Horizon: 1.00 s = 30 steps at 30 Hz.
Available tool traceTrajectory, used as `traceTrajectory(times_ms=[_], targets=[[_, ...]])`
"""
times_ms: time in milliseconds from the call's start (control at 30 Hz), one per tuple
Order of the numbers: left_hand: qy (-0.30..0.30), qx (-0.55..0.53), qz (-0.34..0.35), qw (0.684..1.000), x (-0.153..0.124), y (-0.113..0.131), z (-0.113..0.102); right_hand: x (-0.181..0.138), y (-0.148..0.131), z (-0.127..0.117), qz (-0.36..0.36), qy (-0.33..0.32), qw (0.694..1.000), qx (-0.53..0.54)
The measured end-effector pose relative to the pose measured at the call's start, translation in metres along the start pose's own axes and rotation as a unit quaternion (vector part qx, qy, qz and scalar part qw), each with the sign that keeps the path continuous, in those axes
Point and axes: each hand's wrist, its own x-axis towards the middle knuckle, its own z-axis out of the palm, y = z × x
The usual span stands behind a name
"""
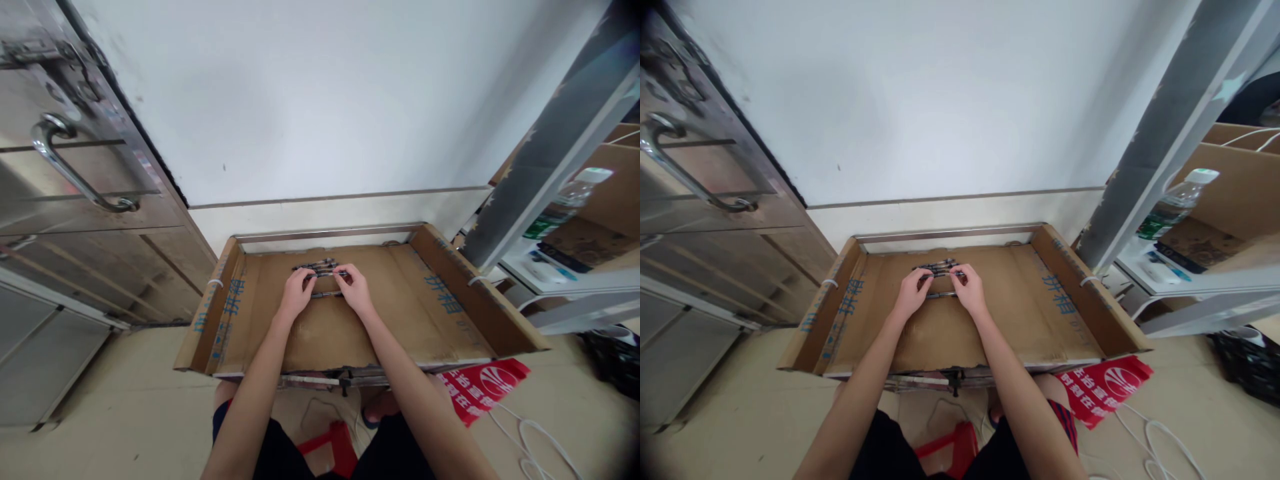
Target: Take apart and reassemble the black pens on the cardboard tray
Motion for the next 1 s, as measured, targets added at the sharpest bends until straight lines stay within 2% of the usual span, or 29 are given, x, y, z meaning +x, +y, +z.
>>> traceTrajectory(times_ms=[167, 467, 600, 833, 1000], targets=[[0.014, 0.028, -0.01, 0.999, 0.0, -0.002, 0.0, 0.0, 0.001, 0.0, -0.028, -0.002, 0.999, -0.038], [0.015, 0.011, 0.02, 1.0, 0.001, 0.003, -0.003, -0.002, 0.005, 0.0, -0.074, -0.026, 0.986, -0.145], [0.034, 0.025, 0.014, 0.999, 0.001, 0.001, -0.003, -0.002, 0.009, -0.001, -0.056, -0.021, 0.977, -0.205], [0.062, 0.032, 0.0, 0.998, 0.001, -0.003, -0.003, -0.004, 0.02, -0.004, 0.016, 0.047, 0.959, -0.28], [0.077, 0.03, -0.022, 0.996, 0.001, -0.003, -0.003, -0.007, 0.022, -0.004, 0.021, 0.073, 0.946, -0.317]])
